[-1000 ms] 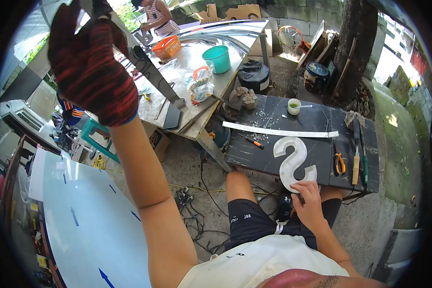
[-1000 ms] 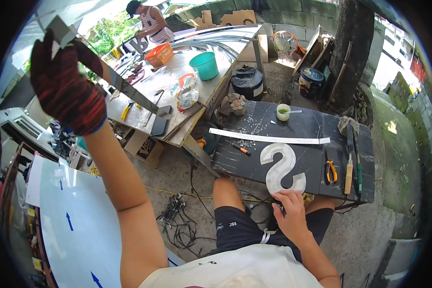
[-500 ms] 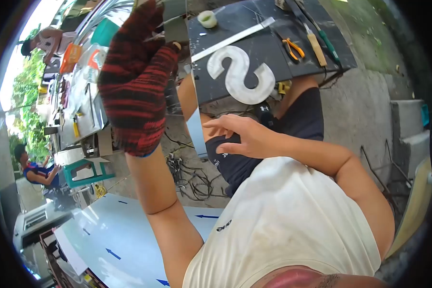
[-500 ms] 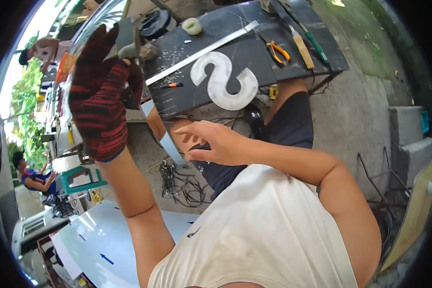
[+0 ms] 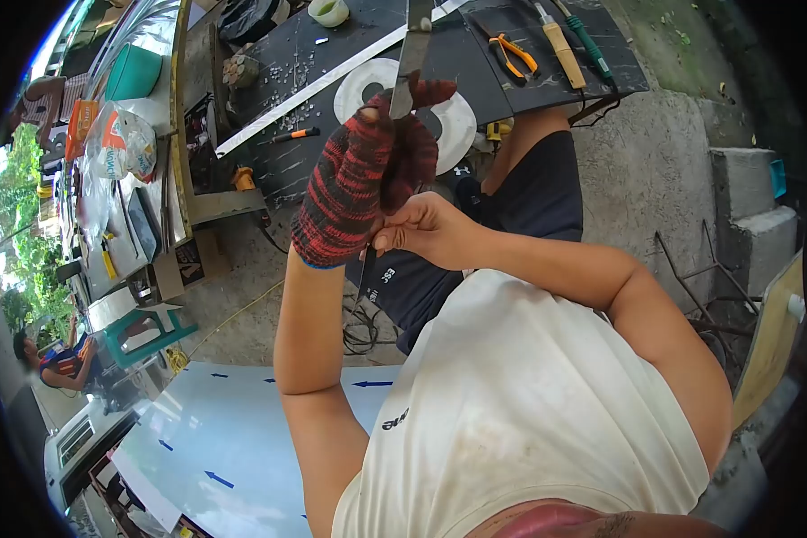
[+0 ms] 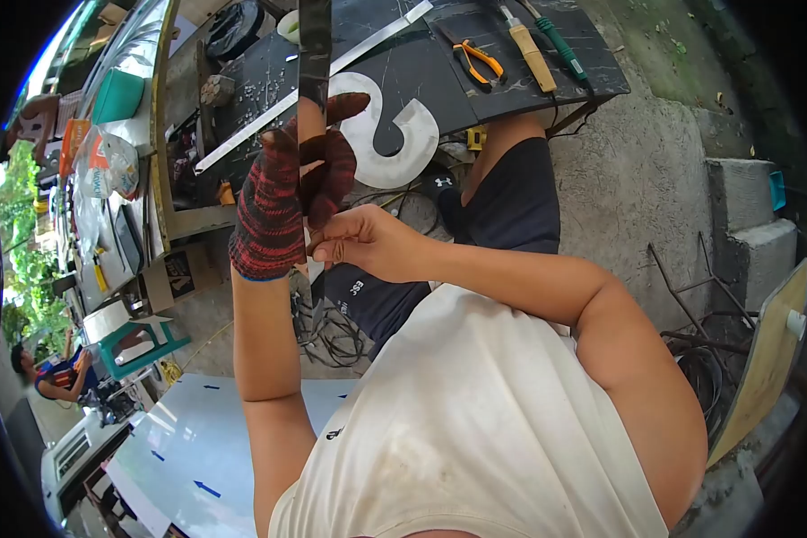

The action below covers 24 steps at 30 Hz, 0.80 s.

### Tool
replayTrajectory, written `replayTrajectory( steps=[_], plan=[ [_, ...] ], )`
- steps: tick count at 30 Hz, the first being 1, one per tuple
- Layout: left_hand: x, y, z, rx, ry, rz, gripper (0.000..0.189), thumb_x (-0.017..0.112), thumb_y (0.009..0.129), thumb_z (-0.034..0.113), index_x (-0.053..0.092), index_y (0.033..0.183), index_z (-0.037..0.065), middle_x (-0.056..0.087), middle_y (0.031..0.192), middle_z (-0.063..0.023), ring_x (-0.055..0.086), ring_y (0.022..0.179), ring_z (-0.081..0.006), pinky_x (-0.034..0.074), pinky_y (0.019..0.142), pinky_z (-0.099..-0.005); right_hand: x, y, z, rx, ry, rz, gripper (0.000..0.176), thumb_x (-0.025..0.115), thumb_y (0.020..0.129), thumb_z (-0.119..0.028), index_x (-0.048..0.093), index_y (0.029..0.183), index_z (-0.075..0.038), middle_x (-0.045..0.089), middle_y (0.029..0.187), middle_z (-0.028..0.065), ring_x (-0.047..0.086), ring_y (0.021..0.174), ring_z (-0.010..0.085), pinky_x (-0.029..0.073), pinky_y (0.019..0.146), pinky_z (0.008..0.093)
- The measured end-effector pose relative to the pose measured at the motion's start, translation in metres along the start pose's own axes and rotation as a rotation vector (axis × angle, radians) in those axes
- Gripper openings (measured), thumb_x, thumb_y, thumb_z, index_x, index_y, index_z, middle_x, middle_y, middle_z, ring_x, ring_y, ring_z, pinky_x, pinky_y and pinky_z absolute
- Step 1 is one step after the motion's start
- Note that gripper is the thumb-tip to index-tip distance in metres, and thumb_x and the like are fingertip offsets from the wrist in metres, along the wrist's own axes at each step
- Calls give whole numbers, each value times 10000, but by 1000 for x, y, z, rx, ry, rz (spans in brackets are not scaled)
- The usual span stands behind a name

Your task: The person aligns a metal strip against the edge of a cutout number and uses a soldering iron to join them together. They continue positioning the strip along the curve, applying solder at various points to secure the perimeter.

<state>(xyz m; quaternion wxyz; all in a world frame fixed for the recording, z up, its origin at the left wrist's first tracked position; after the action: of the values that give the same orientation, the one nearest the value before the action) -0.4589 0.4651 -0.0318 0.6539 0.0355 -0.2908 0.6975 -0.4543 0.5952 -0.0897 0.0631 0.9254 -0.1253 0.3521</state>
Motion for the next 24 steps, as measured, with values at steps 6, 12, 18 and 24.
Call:
replayTrajectory(
  steps=[6, 12, 18, 24],
  plan=[
    [3, -7, 3, -132, 937, 504, 478, 662, 1001, 283, 561, 1461, 202, 726, 1065, -121, 725, 884, -268, 574, 771, -388, -36, -13, 8, 6, -540, 44, 223, 714, 975, -132, 701, 1163, -13, 719, 984, 73, 657, 900, 168, 543, 829, 345],
    [-41, 24, -88, -77, 1532, 524, 482, 648, 996, 375, 564, 1467, 320, 679, 1124, -127, 716, 945, -320, 572, 803, -445, -99, -54, -19, -93, -1252, 287, 259, 710, 899, -47, 704, 1156, -17, 680, 1088, 126, 634, 1055, 306, 524, 907, 389],
    [-48, 41, -120, 67, 1447, 563, 473, 692, 972, 325, 601, 1435, 297, 642, 1192, -144, 710, 969, -317, 582, 814, -446, -132, -50, -39, -205, -1493, 442, 258, 717, 871, -32, 704, 1129, -14, 665, 1117, 108, 606, 1073, 312, 514, 907, 404],
    [-54, 52, -114, 98, 1552, 564, 471, 713, 951, 303, 623, 1414, 297, 638, 1174, -135, 706, 948, -306, 590, 798, -432, -138, -38, -37, -180, -1624, 457, 352, 727, 859, -32, 702, 1210, -39, 620, 1273, 92, 553, 1172, 311, 468, 989, 427]
  ],
)
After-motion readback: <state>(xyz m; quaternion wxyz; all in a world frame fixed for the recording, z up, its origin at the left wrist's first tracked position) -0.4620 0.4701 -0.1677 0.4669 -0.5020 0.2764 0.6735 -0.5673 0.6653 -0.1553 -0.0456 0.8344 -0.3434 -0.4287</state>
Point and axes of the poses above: each hand's wrist, its own y-axis towards the middle knuckle, its own x-axis out of the palm, z = x × y, the point moved 3 cm from there along y, towards the middle knuckle
